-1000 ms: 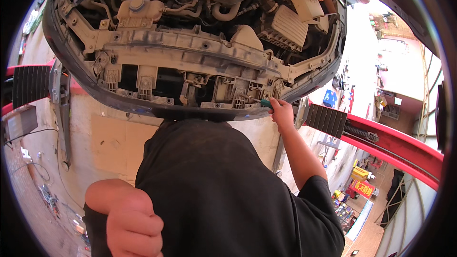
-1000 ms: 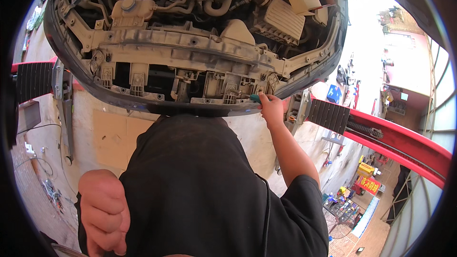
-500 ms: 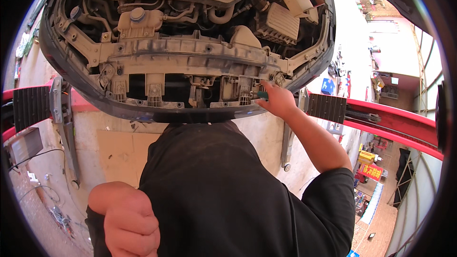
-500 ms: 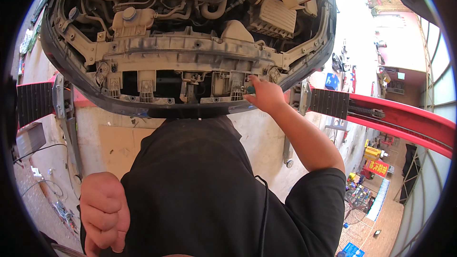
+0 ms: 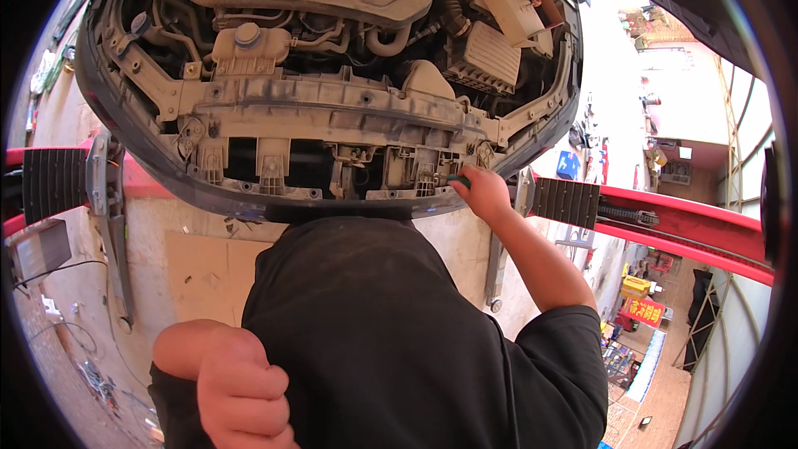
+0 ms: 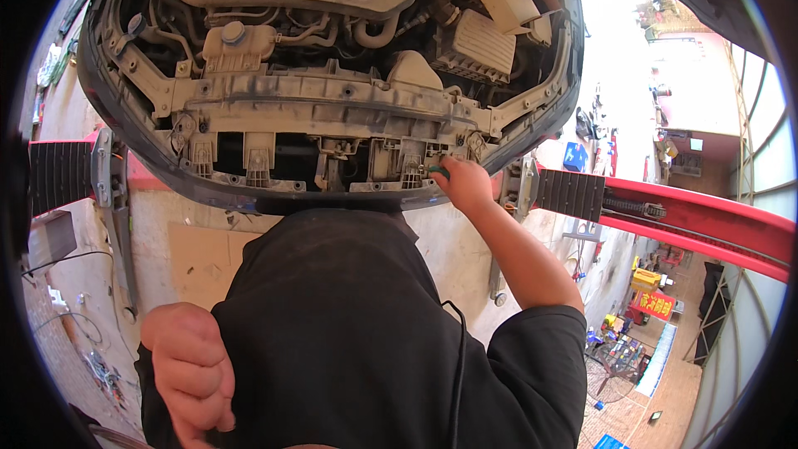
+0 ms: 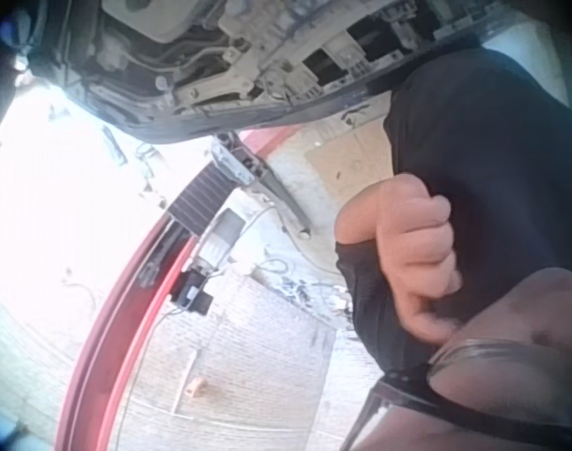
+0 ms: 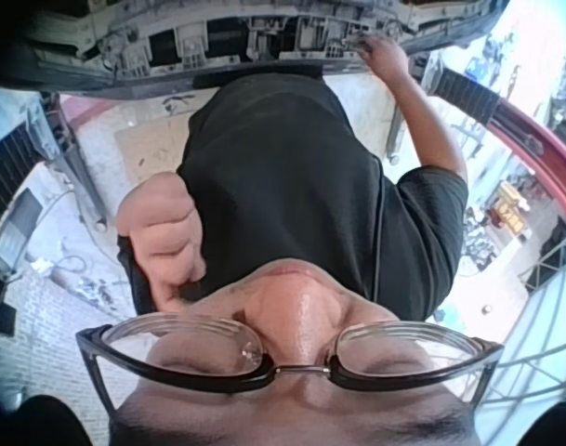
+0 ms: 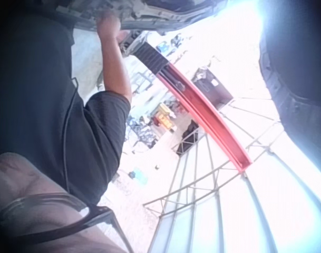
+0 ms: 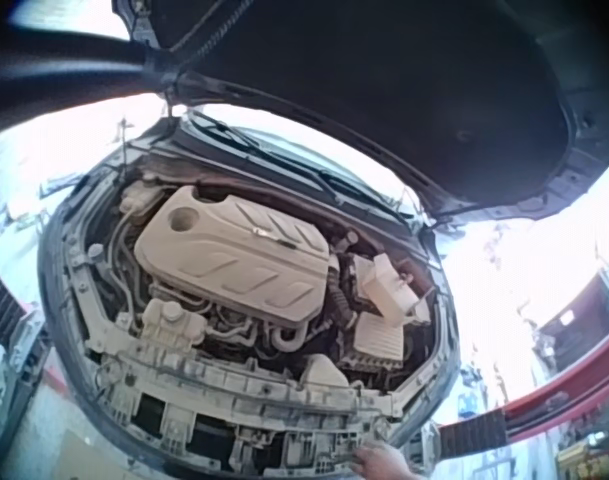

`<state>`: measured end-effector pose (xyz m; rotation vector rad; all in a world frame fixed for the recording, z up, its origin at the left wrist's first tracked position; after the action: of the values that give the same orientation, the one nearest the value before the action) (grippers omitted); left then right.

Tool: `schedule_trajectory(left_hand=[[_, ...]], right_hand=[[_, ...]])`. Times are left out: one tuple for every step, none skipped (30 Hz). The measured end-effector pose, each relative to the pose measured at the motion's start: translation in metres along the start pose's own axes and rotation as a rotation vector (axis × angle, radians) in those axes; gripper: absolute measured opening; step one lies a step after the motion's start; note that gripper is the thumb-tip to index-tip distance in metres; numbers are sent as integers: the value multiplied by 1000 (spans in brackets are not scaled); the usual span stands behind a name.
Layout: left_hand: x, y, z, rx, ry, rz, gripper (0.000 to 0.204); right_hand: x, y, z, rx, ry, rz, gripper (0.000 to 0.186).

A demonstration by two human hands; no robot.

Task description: The person selects a screwdriver from a tool tray and works on the front of a car with the hood open, using the screwdriver to remove fasteners from the front grille area. The person then moves to the side of the car and uses the screwdriver to pry and remove trim pieces along the wheel arch and side skirt.

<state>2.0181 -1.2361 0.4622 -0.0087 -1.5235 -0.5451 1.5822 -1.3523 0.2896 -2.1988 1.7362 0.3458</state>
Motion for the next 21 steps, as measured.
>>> schedule_trajectory(left_hand=[[-2,-13,11,-28,221,344,32],[-5,-10,8,41,170,247,16],[-8,-6,6,106,117,145,7],[-8,-5,6,139,63,112,8],[-9,-3,7,171,11,78,11],[-8,-6,7,151,-43,115,6],[-6,-11,6,131,-96,153,14],[-5,-16,6,112,-148,190,24],[-2,-23,8,40,-23,156,6],[-11,-14,-9,7,-176,-37,12],[-18,-10,-14,179,-175,-216,8],[-26,-5,-20,371,-201,-399,6],[-33,0,-25,553,-258,-580,6],[-56,-17,-30,513,-55,-769,6],[-83,-33,-37,431,211,-923,6],[-108,-51,-43,335,491,-1024,8],[-120,-62,-39,198,803,-1206,7],[-142,-67,-40,177,797,-1359,7],[-173,-67,-46,160,794,-1508,8],[-204,-67,-52,140,788,-1656,10],[-235,-63,-53,87,783,-1743,10]], right_hand=[[0,-2,-2,2,47,-72,38],[1,-3,-6,4,93,-143,37],[-2,-6,-12,10,138,-212,35],[1,-13,-16,28,67,-22,33],[3,-22,-19,46,-4,168,31],[3,-26,-21,62,-71,366,30],[2,-20,-18,61,-39,249,31],[0,-7,-11,58,-7,131,31],[1,-1,-5,63,22,6,32],[-3,-1,-6,62,42,-11,31],[-7,-3,-9,62,62,-27,30],[-9,-5,-13,56,81,-46,29],[-5,-8,-14,48,-1,95,29],[1,-11,-15,40,-83,236,28],[6,-13,-15,24,-156,379,28],[5,-9,-12,12,-93,221,28],[2,0,-5,3,-33,60,29],[-3,5,0,-6,27,-92,30],[-5,0,-3,30,59,-57,29],[-7,-12,-10,65,92,-21,29],[-9,-19,-14,98,126,23,28]])
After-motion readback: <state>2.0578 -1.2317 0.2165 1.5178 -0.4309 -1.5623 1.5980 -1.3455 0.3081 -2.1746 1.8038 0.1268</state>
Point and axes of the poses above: each hand's wrist, its own x-axis towards the middle knuckle, its own z-axis out of the palm, y = z × x, the point moved 1 cm from there along x, towards the middle knuckle, and after that the axes turned 1 degree about z, right-handed, at the moved point
